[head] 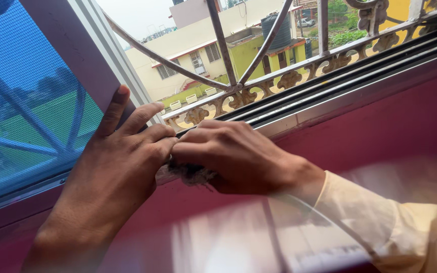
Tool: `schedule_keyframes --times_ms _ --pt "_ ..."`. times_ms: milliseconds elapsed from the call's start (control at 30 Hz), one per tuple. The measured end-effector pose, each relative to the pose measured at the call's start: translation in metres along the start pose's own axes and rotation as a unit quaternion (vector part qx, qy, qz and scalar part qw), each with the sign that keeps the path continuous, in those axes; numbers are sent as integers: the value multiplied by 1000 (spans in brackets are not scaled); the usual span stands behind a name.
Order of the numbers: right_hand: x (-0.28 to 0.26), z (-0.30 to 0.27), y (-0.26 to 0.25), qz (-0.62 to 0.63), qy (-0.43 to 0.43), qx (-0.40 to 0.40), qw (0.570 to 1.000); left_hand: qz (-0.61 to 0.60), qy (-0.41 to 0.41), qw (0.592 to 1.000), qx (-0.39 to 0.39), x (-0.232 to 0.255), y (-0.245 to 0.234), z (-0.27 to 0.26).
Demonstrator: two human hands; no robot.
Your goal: The person cleans the sliding tracks and metal frame of a window using a scrub pad and their hands.
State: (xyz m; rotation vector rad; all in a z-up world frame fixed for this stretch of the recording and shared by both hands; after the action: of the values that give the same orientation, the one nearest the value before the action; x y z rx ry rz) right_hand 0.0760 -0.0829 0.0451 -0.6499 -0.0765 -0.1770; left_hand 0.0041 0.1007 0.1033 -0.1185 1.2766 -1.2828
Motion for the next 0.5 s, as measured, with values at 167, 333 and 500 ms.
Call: schedule_keyframes --times_ms 167,333,500 --pt "10 -6 -8 13 22 -54 998 17 -23 999 -39 2 2 -2" --pt "4 -9 1 -11 -15 14 1000 14 -25 999 -27 3 2 0" --pt "11 -14 -13 5 2 -34 999 24 -28 999 -36 4 1 0"
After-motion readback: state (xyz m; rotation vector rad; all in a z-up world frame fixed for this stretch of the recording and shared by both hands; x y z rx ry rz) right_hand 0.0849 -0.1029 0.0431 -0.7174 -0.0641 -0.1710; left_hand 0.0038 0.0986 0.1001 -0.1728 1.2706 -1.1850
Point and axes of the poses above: each hand's wrist, its own z-axis towards the middle knuckle, its own y-axis out of the palm, x = y × z, the point moved 1 cm from there along z, towards the middle knuckle, and after that the axes turned 2 degrees about -x, right-handed, at the moved point
